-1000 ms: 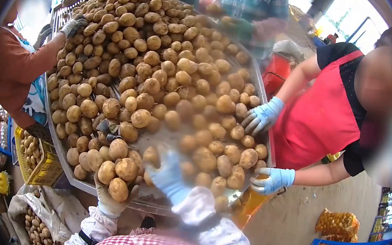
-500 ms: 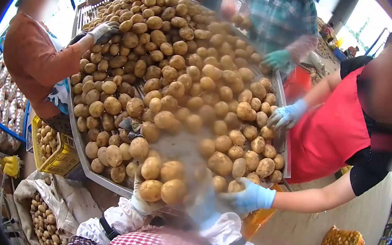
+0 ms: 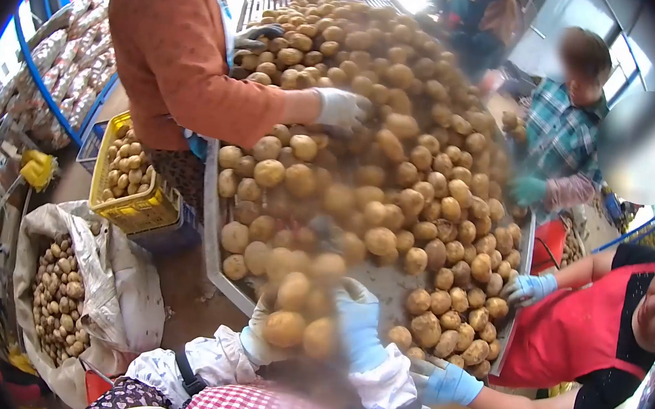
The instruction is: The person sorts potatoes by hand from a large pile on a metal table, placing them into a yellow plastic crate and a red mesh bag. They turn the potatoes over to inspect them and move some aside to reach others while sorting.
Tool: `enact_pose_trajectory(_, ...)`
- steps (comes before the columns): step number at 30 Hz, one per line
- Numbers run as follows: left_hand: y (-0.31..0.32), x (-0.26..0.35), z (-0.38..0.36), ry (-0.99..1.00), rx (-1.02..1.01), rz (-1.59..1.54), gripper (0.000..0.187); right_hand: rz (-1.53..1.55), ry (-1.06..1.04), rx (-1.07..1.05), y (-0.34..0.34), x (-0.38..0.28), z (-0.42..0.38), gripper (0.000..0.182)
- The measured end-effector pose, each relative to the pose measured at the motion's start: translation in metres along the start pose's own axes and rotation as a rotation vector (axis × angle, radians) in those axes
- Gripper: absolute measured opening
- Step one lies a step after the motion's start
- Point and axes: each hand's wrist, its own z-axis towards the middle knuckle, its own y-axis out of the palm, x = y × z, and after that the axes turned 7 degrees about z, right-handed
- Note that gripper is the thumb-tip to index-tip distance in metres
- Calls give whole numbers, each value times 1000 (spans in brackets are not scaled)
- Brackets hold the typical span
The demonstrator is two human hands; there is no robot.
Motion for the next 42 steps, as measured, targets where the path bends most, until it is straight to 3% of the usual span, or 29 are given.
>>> enact_pose_trajectory(1, 31, 15, -10, 51, -183, -56, 46, 1, -22, 53, 15, -7, 1, 24)
enact_pose_trajectory(2, 31, 23, -10, 89, -214, -67, 44, 4, -45, 101, 31, -11, 5, 23)
enact_pose_trajectory(3, 31, 35, -11, 138, -244, -70, 42, 95, -262, 98, 38, 7, 18, 15)
enact_pose_trajectory(4, 26, 50, -13, 178, -248, -75, 36, 146, -514, 64, 46, 19, 33, 22)
enact_pose_trajectory(5, 19, 66, -17, 239, -217, -82, 30, 226, -388, 101, 71, -6, 18, 29)
enact_pose_trajectory(8, -2, 122, -37, 528, -170, -37, 15, 338, -344, -6, 79, -4, 27, 31)
enact_pose_trajectory(9, -6, 137, -44, 655, -175, 4, 13, 330, -431, -68, 57, 20, 48, 25)
enact_pose_trajectory(11, -14, 161, -56, 881, -189, 81, 15, 337, -345, 0, 64, 14, 48, 20)
enact_pose_trajectory(14, -11, 235, -92, 624, -280, -118, 23, 171, -301, 121, 29, 23, 49, 18)
enact_pose_trajectory(18, -124, 326, -101, 832, 27, -145, 27, 26, -270, 282, -18, 32, 30, 15)
enact_pose_trajectory(19, -162, 355, -98, 827, 7, -47, 57, 13, -285, 246, -45, 47, 30, 15)
enact_pose_trajectory(20, -161, 382, -94, 844, 94, -31, 60, -2, -299, 211, -72, 63, 28, 15)
enact_pose_trajectory(22, -159, 435, -86, 863, 273, 4, 66, -61, -211, 362, -105, 80, 15, 15)
enact_pose_trajectory(23, -200, 465, -69, 1101, 402, 205, 67, -266, -201, 392, -90, 66, 2, 24)
enact_pose_trajectory(25, -266, 495, -43, 1250, 511, 253, 67, -678, -176, 441, -65, 43, -28, 43)
enact_pose_trajectory(26, -243, 484, -37, 1165, 488, 92, 67, -717, -138, 482, -77, 53, -30, 44)
enact_pose_trajectory(28, -198, 445, -23, 1024, 465, 58, 62, -787, -66, 566, -117, 89, -30, 48)
enact_pose_trajectory(29, -193, 416, -22, 967, 467, 181, 57, -824, -157, 521, -125, 98, -23, 43)
enact_pose_trajectory(31, -168, 353, -21, 875, 656, 265, 46, -892, -335, 441, -144, 120, -10, 35)
enact_pose_trajectory(33, -222, 302, -16, 1117, 800, 498, 38, -969, -490, 404, -168, 144, -20, 26)
enact_pose_trajectory(34, -225, 273, -14, 1105, 876, 656, 37, -1027, -547, 422, -187, 154, -46, 22)
enact_pose_trajectory(35, -215, 247, -18, 1082, 882, 859, 36, -957, -516, 515, -133, 130, -54, 38)
enact_pose_trajectory(36, -198, 227, -23, 1065, 852, 1093, 35, -1176, -589, 384, -124, 119, -56, 56)
enact_pose_trajectory(38, -145, 195, -31, 1084, 639, 1556, 41, -1276, -404, 243, -103, 111, -54, 76)
enact_pose_trajectory(39, -115, 180, -35, 1124, 494, 1750, 49, -1326, -397, 149, -99, 107, -52, 79)
enact_pose_trajectory(40, -73, 169, -34, 1135, 357, 2160, 59, -1266, -351, 125, -99, 102, -50, 74)
enact_pose_trajectory(42, -30, 139, -21, 879, 360, 2634, 75, -1523, -347, 179, -122, 106, -31, 68)
